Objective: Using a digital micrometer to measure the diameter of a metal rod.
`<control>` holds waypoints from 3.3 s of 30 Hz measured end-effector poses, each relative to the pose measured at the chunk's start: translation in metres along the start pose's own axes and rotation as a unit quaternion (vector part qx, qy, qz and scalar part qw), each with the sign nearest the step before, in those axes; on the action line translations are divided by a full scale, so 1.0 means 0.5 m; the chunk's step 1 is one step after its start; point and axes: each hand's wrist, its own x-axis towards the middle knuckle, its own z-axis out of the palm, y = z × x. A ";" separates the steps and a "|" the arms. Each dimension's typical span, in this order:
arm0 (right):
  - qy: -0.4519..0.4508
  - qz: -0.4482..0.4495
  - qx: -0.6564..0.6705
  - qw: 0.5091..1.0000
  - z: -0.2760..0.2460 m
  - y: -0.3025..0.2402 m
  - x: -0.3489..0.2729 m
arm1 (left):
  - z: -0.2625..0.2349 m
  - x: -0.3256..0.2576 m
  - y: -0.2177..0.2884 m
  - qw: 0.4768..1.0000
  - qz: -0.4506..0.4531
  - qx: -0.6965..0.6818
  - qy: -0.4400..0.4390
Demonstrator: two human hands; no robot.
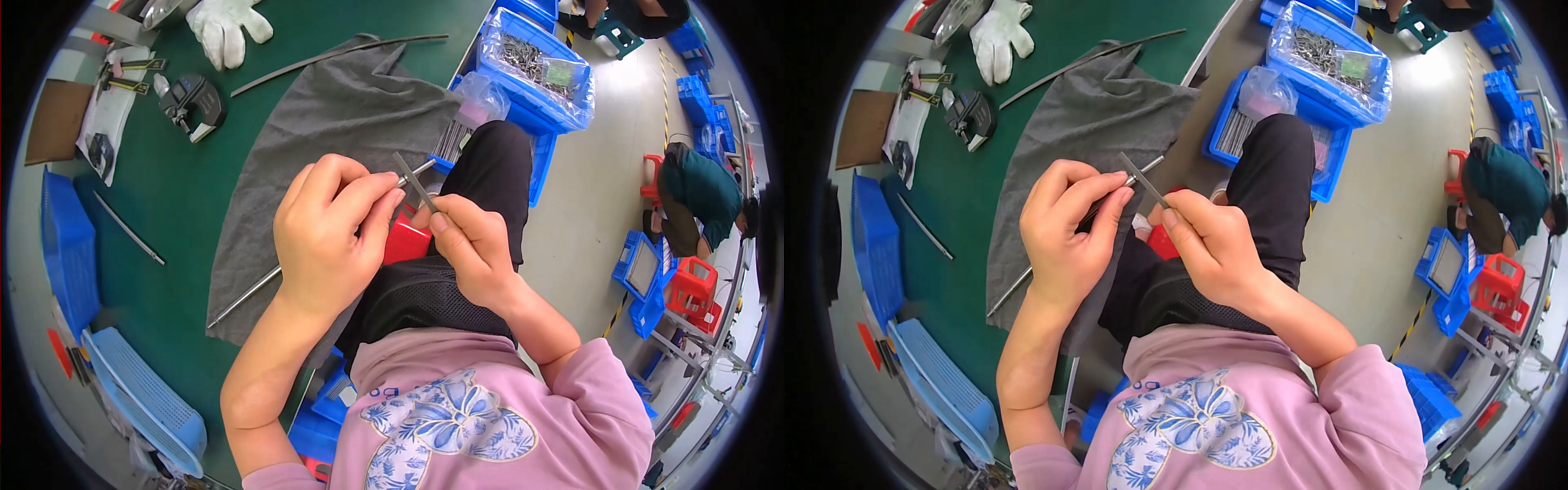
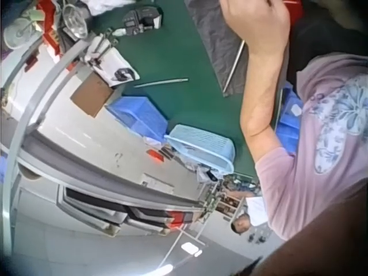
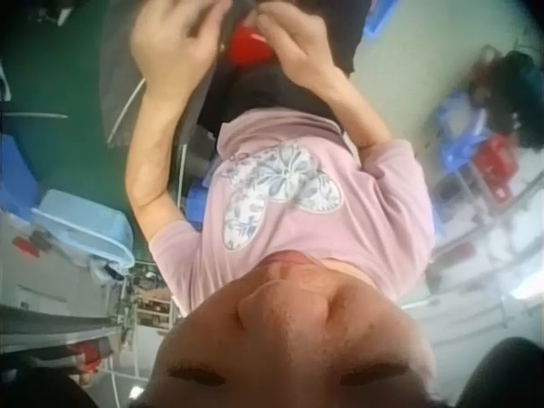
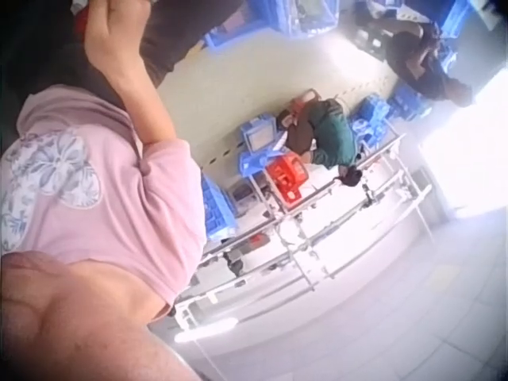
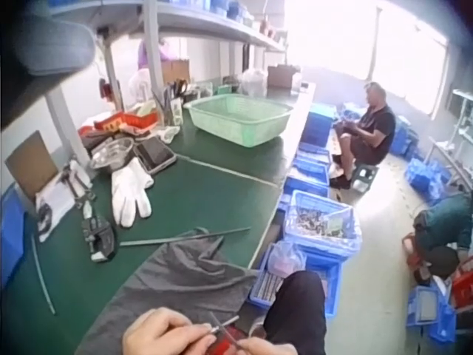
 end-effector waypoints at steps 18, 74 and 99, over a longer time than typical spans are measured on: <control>0.020 0.010 -0.007 1.000 0.012 0.019 0.005 | 0.000 0.008 -0.003 0.999 0.040 -0.004 0.006; -0.009 0.082 -0.131 0.988 -0.006 -0.010 -0.012 | 0.001 0.007 -0.001 1.000 0.029 0.001 0.006; 0.002 0.020 -0.089 0.996 0.009 -0.031 0.027 | 0.001 0.009 -0.003 0.999 0.045 0.017 0.014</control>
